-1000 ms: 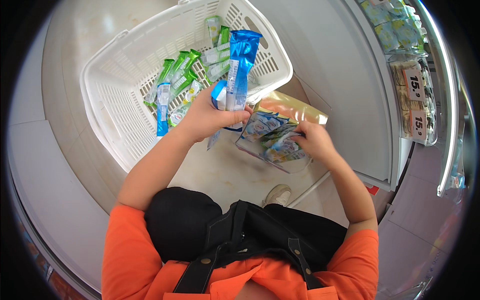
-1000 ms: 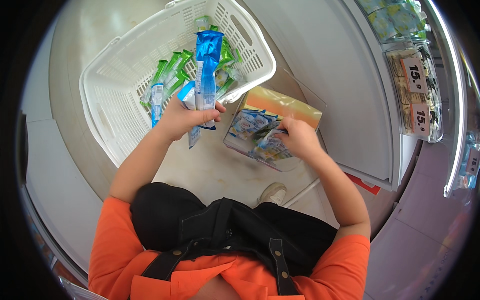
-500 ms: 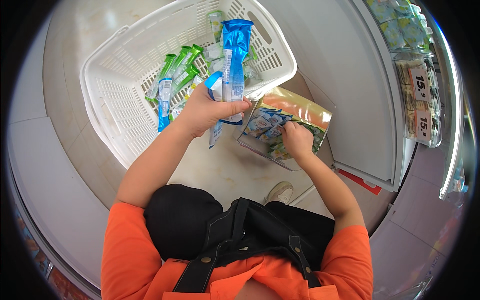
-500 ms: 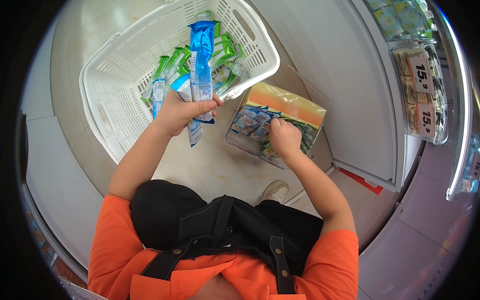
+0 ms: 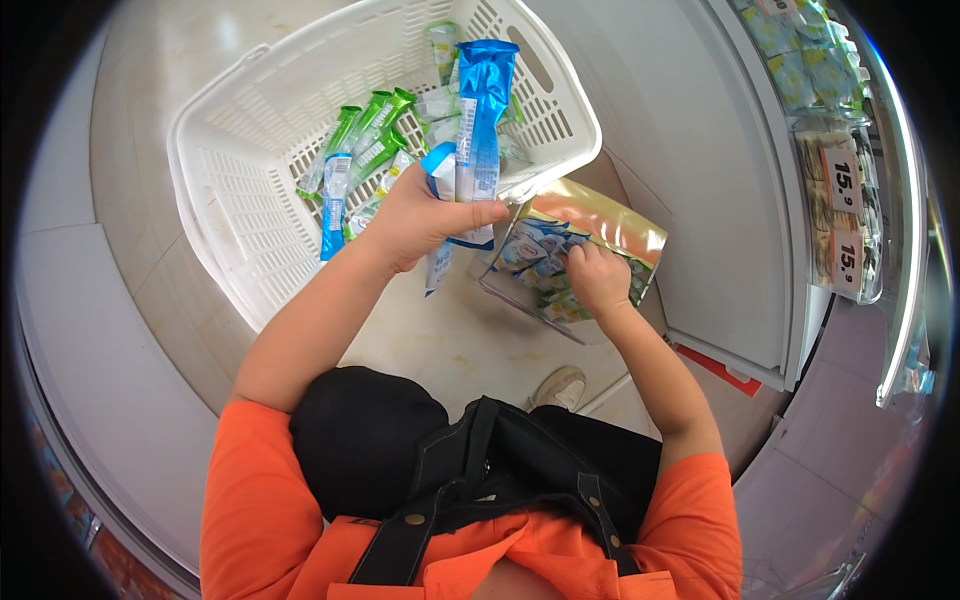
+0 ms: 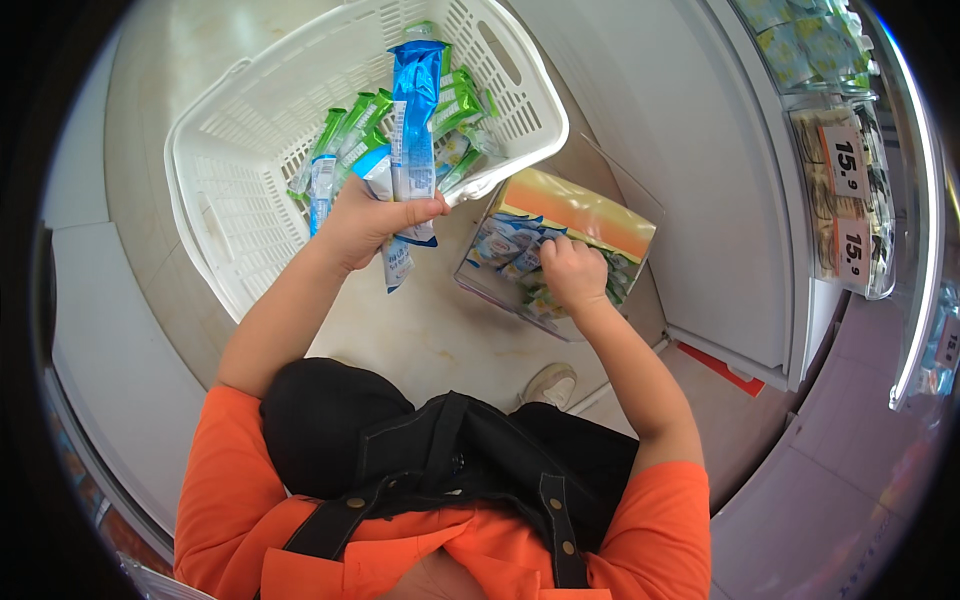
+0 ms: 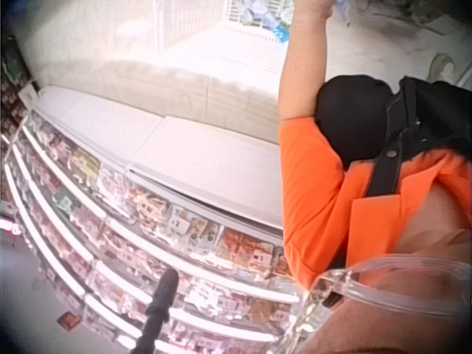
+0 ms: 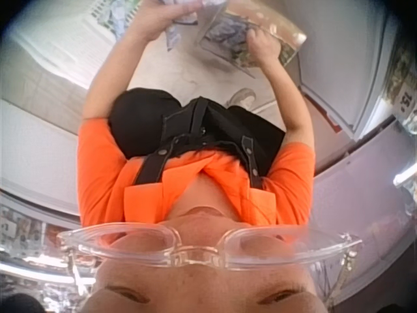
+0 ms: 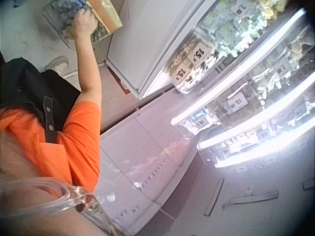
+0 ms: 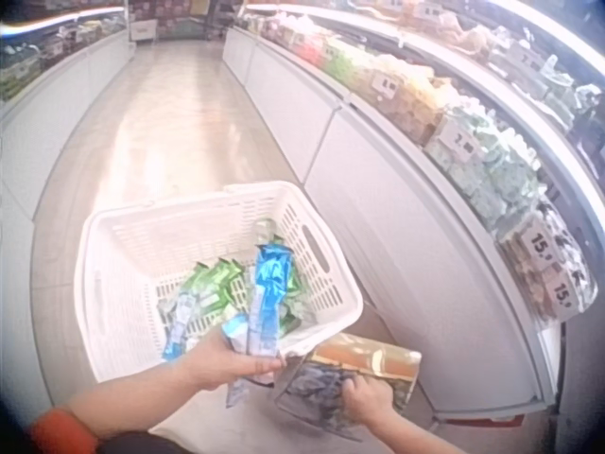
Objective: The person takes packaged snacks from a white plastic basket and places them into a transparent plastic bin according to their type and color.
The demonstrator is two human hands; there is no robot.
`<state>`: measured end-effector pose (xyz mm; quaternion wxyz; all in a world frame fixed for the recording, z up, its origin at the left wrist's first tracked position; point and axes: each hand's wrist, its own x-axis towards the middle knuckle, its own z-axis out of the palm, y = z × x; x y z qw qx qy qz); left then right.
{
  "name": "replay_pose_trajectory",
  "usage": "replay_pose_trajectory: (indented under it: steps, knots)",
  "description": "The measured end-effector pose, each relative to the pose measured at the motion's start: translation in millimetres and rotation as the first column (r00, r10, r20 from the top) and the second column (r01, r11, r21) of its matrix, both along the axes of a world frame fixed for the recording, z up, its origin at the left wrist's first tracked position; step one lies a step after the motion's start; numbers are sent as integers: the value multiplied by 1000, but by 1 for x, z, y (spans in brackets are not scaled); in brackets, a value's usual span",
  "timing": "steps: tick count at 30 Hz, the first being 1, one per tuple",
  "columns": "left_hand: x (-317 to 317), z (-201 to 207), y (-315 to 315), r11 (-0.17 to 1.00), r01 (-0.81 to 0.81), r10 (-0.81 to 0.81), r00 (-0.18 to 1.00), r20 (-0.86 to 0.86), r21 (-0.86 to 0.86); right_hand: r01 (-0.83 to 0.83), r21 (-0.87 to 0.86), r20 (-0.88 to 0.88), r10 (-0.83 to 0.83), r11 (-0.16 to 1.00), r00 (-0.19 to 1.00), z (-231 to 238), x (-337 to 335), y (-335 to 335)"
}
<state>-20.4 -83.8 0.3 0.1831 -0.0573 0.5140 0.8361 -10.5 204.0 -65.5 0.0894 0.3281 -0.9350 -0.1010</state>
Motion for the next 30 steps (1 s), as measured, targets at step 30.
replay_pose_trajectory:
  steps: [30]
  knots:
    - [2, 1, -5, 1000, 9, -9, 1000, 9, -15, 924, -259, 833, 418, -281, 361, 130, -49, -85]
